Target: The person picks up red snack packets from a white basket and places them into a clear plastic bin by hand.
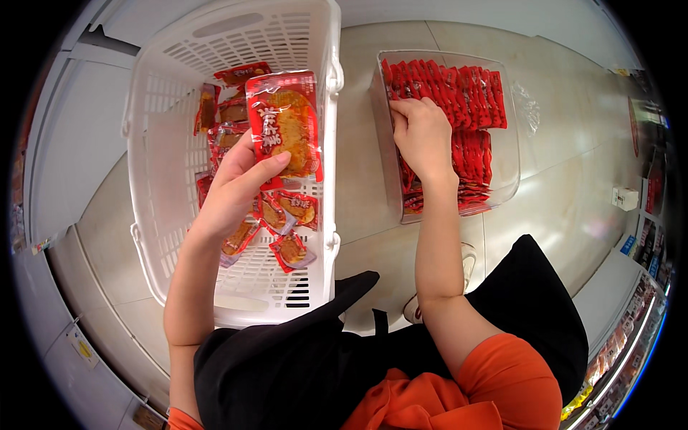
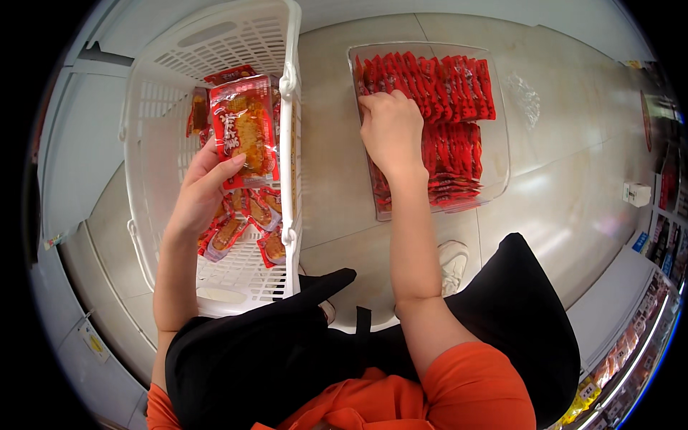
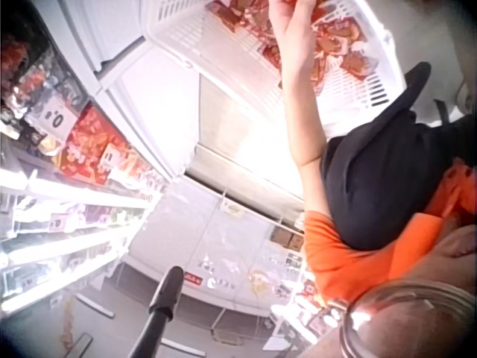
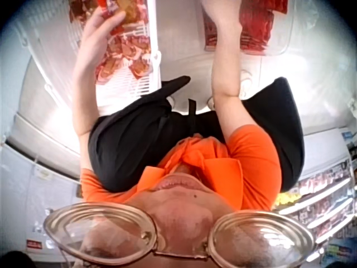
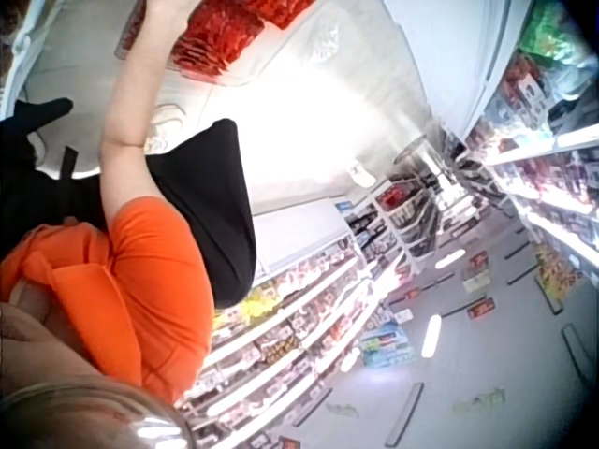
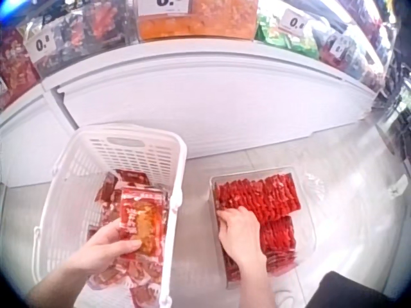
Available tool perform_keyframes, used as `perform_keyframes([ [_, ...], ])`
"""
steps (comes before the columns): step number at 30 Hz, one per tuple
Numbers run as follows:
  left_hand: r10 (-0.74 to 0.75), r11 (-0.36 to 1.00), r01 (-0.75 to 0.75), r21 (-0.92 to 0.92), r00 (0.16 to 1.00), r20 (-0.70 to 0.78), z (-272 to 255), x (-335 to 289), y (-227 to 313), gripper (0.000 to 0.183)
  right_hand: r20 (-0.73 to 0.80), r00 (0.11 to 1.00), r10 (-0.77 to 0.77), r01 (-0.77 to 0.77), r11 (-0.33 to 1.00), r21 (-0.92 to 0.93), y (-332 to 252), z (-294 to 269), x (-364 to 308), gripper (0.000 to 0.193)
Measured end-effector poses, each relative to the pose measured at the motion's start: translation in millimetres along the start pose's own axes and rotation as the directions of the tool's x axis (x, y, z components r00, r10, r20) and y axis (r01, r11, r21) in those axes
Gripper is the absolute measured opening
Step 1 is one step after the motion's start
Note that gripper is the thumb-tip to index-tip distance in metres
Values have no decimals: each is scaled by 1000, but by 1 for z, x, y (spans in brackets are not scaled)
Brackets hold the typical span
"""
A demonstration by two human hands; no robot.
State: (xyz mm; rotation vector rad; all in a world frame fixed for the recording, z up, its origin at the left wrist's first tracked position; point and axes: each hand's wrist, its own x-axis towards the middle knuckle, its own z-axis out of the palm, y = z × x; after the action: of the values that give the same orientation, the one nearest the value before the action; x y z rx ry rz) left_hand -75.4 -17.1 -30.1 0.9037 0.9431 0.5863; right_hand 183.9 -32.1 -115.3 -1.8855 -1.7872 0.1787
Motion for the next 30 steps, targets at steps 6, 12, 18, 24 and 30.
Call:
perform_keyframes([
  [6,-33,999,33,-25,999,-6,4,-4,4,44,28,993,111,-115,972,207,-10,-8,4,17],
  [12,-4,1000,2,17,997,78,4,-3,2,43,-45,999,25,-22,998,59,-5,-2,4,18],
  [18,89,958,-152,243,964,251,4,-5,5,30,-21,978,208,-96,537,838,-60,-53,13,24],
  [24,147,825,-329,460,910,388,3,-7,8,26,355,832,-427,70,715,696,-87,-87,0,24],
  [30,141,954,-177,240,977,160,1,-6,8,24,165,963,213,-269,730,629,-50,-111,3,12],
])
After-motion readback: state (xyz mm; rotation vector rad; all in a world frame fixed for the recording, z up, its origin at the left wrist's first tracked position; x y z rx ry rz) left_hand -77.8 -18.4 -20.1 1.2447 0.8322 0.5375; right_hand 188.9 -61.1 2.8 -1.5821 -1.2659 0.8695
